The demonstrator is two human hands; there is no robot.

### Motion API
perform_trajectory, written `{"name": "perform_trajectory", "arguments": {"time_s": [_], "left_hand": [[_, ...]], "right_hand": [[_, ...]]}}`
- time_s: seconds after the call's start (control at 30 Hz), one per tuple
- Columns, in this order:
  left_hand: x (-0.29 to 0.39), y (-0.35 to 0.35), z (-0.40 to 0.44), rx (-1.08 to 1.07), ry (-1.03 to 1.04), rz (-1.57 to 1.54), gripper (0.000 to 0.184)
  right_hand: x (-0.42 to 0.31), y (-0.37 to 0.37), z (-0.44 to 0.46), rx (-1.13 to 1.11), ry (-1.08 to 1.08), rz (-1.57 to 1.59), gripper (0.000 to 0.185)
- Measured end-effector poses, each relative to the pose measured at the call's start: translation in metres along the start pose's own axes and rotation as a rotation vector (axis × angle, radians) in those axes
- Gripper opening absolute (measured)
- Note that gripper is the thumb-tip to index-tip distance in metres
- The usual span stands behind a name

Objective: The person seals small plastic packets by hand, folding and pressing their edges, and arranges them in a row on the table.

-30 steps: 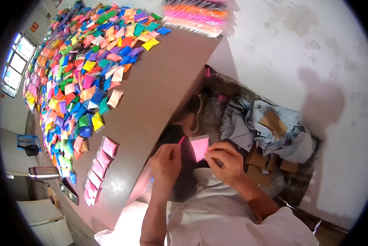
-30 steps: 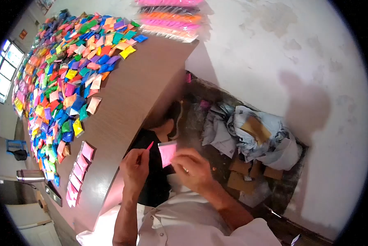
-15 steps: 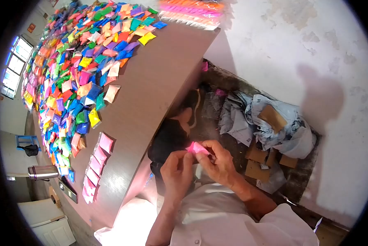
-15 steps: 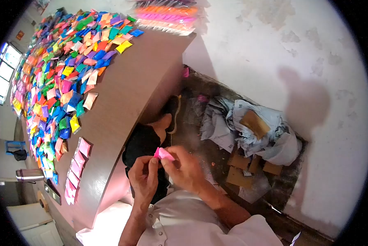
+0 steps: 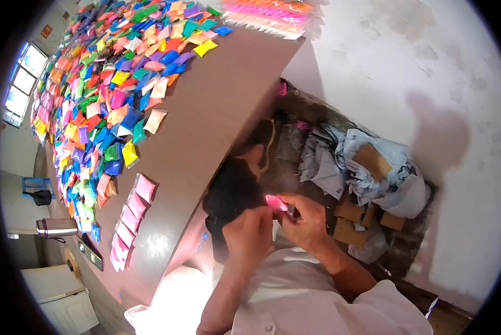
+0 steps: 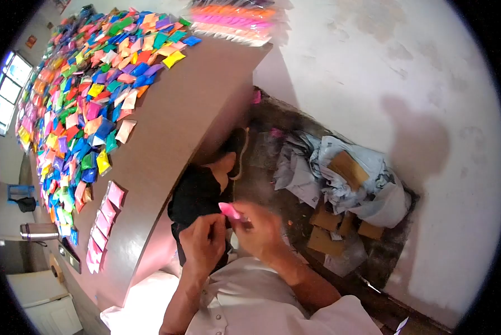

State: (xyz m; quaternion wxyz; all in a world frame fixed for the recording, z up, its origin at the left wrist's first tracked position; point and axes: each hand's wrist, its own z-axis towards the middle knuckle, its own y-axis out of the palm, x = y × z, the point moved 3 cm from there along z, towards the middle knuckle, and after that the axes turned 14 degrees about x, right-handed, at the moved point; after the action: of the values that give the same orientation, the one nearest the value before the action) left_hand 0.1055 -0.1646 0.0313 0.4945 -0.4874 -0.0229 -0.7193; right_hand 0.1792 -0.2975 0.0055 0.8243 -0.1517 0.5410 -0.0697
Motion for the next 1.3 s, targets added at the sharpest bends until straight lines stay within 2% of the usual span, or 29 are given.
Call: {"name": "perform_trajectory", "arguments": {"time_s": [0.03, 0.13, 0.2, 0.27, 0.3, 0.37, 0.4, 0.47, 0.5, 0.57, 0.6, 0.67, 0.8, 0.87, 0.93, 1.03, 1.13, 1.2, 1.3], "left_hand": [[-0.005, -0.004, 0.005, 0.021, -0.046, 0.058, 0.005], [-0.033, -0.009, 0.004, 0.047, -0.140, 0.098, 0.005], [-0.028, -0.011, -0.002, 0.024, -0.124, 0.028, 0.007], [-0.014, -0.010, -0.009, -0.010, -0.044, -0.055, 0.010], [-0.009, -0.009, -0.011, 0.012, -0.050, -0.021, 0.010], [-0.004, -0.005, -0.013, 0.022, -0.123, -0.120, 0.011], [-0.007, -0.007, -0.014, 0.037, -0.128, -0.111, 0.011], [-0.016, -0.009, -0.016, 0.044, -0.134, -0.091, 0.010], [-0.023, -0.010, -0.017, 0.054, -0.141, -0.088, 0.010], [-0.040, -0.015, -0.015, 0.117, -0.229, 0.012, 0.011], [-0.041, -0.017, -0.016, 0.125, -0.230, 0.011, 0.011], [-0.036, -0.027, -0.015, 0.104, -0.405, -0.008, 0.010], [-0.022, -0.027, -0.023, 0.090, -0.385, -0.143, 0.011], [-0.032, -0.021, -0.035, 0.117, -0.467, -0.151, 0.012], [-0.046, -0.027, -0.032, 0.134, -0.486, 0.031, 0.011], [-0.038, -0.030, -0.025, 0.144, -0.544, -0.026, 0.010], [-0.016, -0.029, -0.018, 0.135, -0.440, -0.068, 0.011], [-0.012, -0.021, -0.018, 0.101, -0.357, -0.169, 0.012], [-0.034, -0.017, -0.015, 0.152, -0.335, -0.057, 0.012]], "right_hand": [[0.000, 0.003, -0.001, 0.048, -0.097, 0.003, 0.024], [-0.002, 0.005, -0.003, -0.013, -0.114, -0.002, 0.023], [0.002, 0.006, -0.004, -0.030, 0.040, -0.059, 0.018], [0.014, 0.009, -0.006, 0.000, 0.097, 0.046, 0.016], [0.014, 0.011, -0.007, -0.028, 0.091, 0.076, 0.016], [0.021, 0.010, -0.009, -0.006, 0.306, 0.227, 0.020], [0.023, 0.008, -0.011, -0.023, 0.300, 0.234, 0.020], [0.027, 0.010, -0.013, -0.109, 0.470, 0.308, 0.024], [0.023, 0.008, -0.012, -0.122, 0.468, 0.306, 0.024], [0.014, 0.006, -0.013, -0.098, 0.734, 0.363, 0.024], [0.010, 0.010, -0.011, -0.104, 0.728, 0.362, 0.024], [0.004, 0.015, -0.011, -0.012, 0.798, 0.424, 0.025], [-0.001, 0.026, -0.013, 0.007, 0.646, 0.393, 0.025], [0.006, 0.015, -0.016, -0.120, 0.443, 0.244, 0.027], [0.008, 0.016, -0.021, -0.031, 0.726, 0.486, 0.027], [-0.004, 0.016, -0.012, -0.016, 0.715, 0.485, 0.028], [0.000, 0.021, -0.010, 0.000, 0.572, 0.509, 0.027], [0.002, 0.021, -0.015, -0.115, 0.499, 0.444, 0.029], [0.001, 0.015, -0.015, -0.085, 0.515, 0.470, 0.028]]}}
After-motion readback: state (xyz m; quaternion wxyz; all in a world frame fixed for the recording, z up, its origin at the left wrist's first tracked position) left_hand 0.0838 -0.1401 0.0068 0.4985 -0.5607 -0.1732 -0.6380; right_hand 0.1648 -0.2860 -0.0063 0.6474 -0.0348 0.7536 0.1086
